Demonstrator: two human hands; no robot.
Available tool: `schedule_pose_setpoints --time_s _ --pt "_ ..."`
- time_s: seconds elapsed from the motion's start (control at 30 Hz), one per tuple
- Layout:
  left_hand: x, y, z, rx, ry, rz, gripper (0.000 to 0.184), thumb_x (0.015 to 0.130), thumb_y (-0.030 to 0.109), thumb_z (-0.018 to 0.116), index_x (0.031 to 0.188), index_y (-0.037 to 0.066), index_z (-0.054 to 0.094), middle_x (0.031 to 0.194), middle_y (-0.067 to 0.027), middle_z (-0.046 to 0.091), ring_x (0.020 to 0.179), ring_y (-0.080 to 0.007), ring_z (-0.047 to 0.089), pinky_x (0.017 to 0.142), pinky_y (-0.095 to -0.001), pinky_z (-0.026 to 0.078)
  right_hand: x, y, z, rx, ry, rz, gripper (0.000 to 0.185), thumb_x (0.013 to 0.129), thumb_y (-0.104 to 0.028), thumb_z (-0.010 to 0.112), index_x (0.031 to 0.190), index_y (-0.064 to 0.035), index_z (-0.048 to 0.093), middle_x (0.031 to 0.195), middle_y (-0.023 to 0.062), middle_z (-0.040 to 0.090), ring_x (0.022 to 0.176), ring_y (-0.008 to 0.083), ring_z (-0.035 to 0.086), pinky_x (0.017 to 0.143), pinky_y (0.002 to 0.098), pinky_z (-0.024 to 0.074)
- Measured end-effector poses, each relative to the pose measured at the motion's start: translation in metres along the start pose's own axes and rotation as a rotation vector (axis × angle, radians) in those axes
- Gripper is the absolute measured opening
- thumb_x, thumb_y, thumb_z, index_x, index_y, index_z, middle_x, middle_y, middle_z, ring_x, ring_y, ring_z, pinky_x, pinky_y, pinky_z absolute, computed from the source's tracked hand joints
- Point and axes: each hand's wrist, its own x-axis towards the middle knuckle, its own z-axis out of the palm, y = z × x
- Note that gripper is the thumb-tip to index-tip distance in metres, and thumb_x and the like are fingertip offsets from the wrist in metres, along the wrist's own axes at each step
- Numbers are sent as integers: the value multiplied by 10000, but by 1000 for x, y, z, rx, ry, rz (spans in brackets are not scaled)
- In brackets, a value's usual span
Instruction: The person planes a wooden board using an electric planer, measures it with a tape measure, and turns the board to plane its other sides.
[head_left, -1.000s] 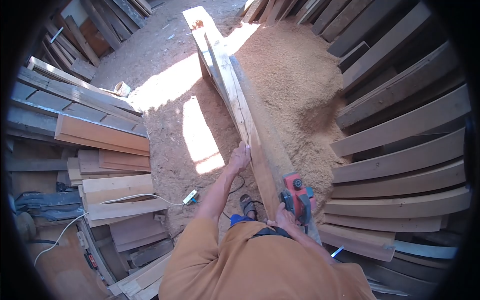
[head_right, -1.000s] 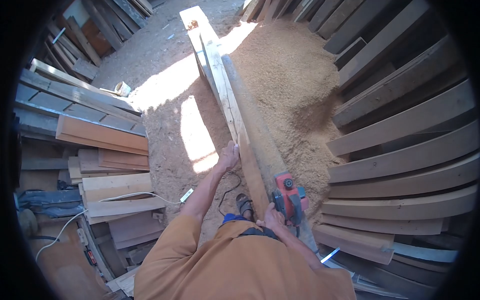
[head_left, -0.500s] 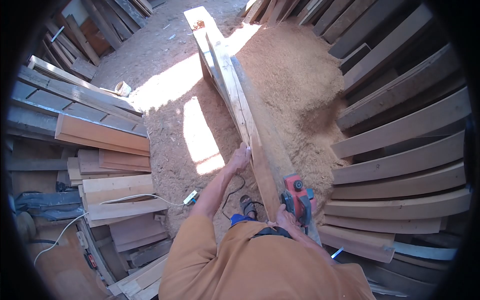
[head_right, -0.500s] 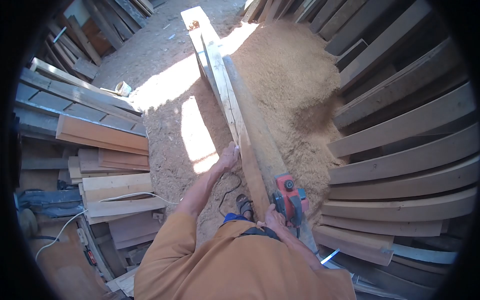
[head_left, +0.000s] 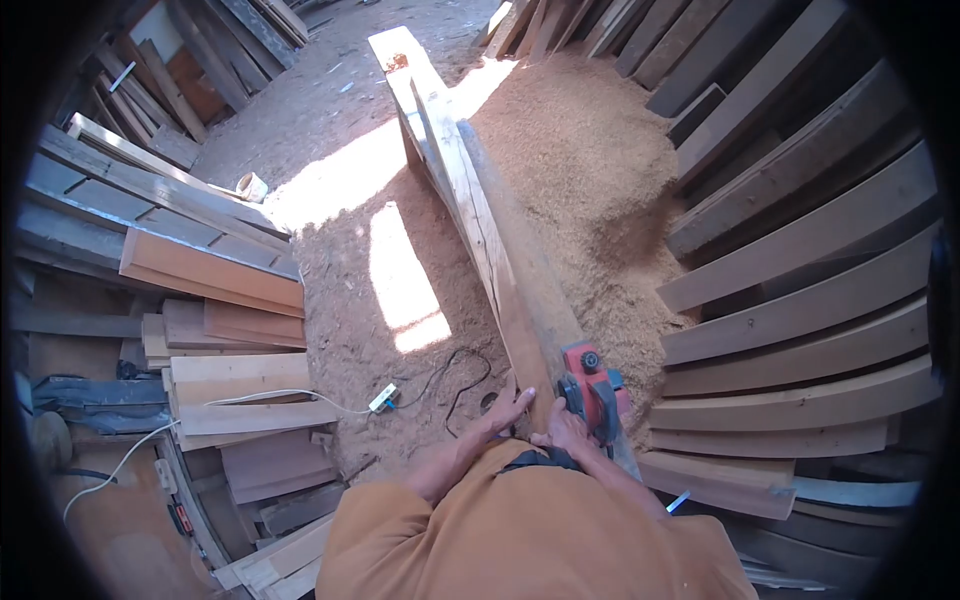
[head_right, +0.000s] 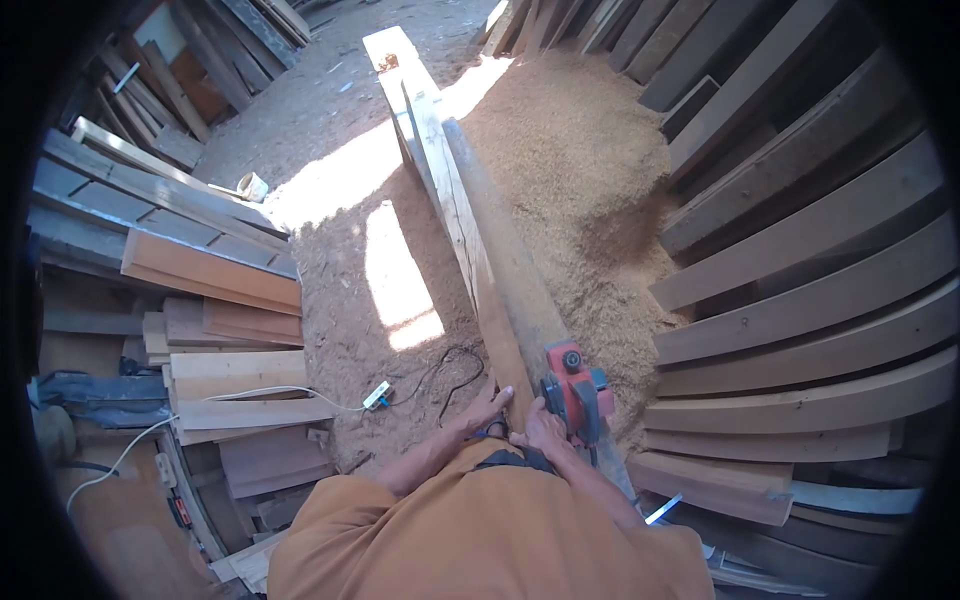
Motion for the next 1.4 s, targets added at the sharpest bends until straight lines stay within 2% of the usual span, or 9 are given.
schedule_pose_setpoints --time_s 0.1,0.2,0.43,0.63,0.83,1.03,1.13,1.2,1.4 --pt "-33 66 1 -110 -129 -350 829 996 296 624 1601 5 137 1494 -233 477 1352 -335 509 1132 -401 403 0 1 1 -3 0 -4 872 747 -475 815 1197 126 371 1072 360 665 1034 477 682 907 506 553" --pt "-16 21 0 -36 -79 -62 880 998 333 618 1613 -2 85 1475 -244 497 1359 -329 506 1125 -394 413 -5 -1 -4 10 -13 -24 918 741 -486 795 1230 154 356 1096 375 656 1049 483 676 926 505 549" --pt "61 62 -48 111 337 -55 829 954 208 652 1603 -23 191 1370 -256 591 1241 -306 604 1081 -376 450 -4 7 4 0 46 -81 952 778 -478 742 1292 203 321 1121 376 651 1067 495 664 948 511 539" --pt "74 85 -58 149 262 118 782 990 132 564 1621 11 119 1337 -223 624 1172 -274 633 1022 -361 482 -11 4 -3 26 61 -99 916 784 -463 741 1283 196 344 1134 364 653 1083 495 657 959 510 534" --pt "58 60 -45 128 208 81 728 1033 131 493 1634 44 91 1374 -200 598 1176 -239 610 1000 -351 483 -4 11 6 23 48 -101 948 774 -472 744 1293 204 330 1144 364 649 1089 491 656 949 508 537" --pt "11 60 -25 168 29 -52 619 1073 277 453 1617 92 223 1378 -144 580 1112 -249 616 929 -348 513 -9 3 -2 34 21 -76 965 765 -484 748 1295 200 320 1167 365 640 1095 475 657 941 502 539" --pt "-14 69 -13 -49 -44 -298 571 1092 426 372 1567 113 323 1249 -106 592 926 -210 599 814 -319 505 -9 5 3 30 53 -82 952 764 -483 751 1289 187 323 1167 362 642 1094 470 659 947 498 537" --pt "-10 16 -11 -147 -81 -350 612 1075 543 359 1528 131 382 1293 -84 588 994 -222 613 811 -362 505 -9 4 1 26 54 -83 941 764 -482 752 1283 179 328 1167 362 642 1097 468 659 954 496 533" --pt "-16 8 -11 -224 -124 -395 669 1047 646 340 1477 144 440 1312 -60 593 1066 -202 615 785 -334 487 -11 2 -2 30 43 -79 928 763 -473 764 1278 167 332 1162 360 641 1109 474 650 968 501 523"
